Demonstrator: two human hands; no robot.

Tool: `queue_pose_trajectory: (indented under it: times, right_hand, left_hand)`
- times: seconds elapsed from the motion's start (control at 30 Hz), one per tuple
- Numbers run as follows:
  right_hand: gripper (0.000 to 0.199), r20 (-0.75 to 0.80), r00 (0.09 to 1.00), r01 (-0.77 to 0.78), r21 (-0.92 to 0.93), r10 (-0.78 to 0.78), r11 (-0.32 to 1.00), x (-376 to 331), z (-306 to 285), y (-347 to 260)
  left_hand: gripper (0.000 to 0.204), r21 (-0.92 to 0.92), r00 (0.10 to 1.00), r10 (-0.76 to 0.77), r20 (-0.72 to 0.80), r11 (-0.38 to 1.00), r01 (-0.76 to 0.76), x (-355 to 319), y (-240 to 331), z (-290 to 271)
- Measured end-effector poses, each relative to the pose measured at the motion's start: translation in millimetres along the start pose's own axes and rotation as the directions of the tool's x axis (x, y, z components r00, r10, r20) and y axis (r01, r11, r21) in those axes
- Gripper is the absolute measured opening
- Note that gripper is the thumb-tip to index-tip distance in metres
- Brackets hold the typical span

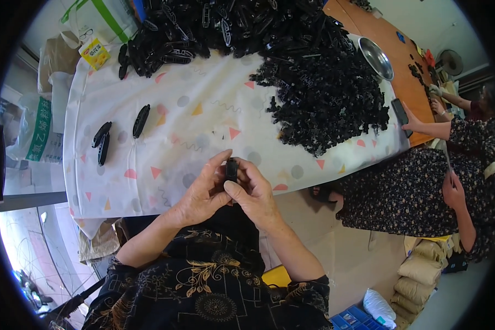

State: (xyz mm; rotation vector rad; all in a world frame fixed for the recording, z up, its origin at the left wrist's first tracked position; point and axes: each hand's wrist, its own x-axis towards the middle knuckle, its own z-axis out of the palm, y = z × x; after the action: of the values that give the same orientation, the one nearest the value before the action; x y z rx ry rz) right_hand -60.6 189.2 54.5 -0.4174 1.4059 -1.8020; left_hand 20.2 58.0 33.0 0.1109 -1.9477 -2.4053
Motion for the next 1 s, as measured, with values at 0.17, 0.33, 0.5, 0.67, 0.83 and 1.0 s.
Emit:
queue_pose_trajectory:
  times: [0.17,0.33,0.5,0.67,0.83,1.0]
  right_hand:
    - [0.046,-0.003,0.998,0.058,-0.055,-0.058,0.997,7,5,2]
    - [0.037,-0.057,0.989,0.127,-0.108,-0.134,0.986,15,12,6]
    - [0.033,-0.074,0.987,0.146,0.021,-0.144,0.989,27,12,6]
    - [0.028,0.097,0.973,0.229,-0.366,-0.208,0.902,57,-13,-25]
    - [0.019,0.136,0.795,0.216,-0.974,-0.591,0.066,104,-76,-49]
    - [0.019,0.343,0.791,0.268,-0.939,-0.506,-0.217,128,-91,-66]
  left_hand:
    - [0.066,0.052,0.995,0.100,-0.027,0.994,-0.099,3,0,-3]
    - [0.061,0.210,0.989,0.133,-0.058,0.971,-0.118,8,16,-11]
    - [0.057,0.279,0.987,0.142,-0.069,0.953,-0.118,15,23,-21]
    - [0.038,0.657,0.999,0.048,0.012,0.753,-0.044,25,44,-51]
    - [0.019,0.976,0.949,0.314,0.028,0.197,-0.094,63,49,-122]
    - [0.025,0.996,0.862,0.501,0.071,-0.081,-0.034,128,63,-181]
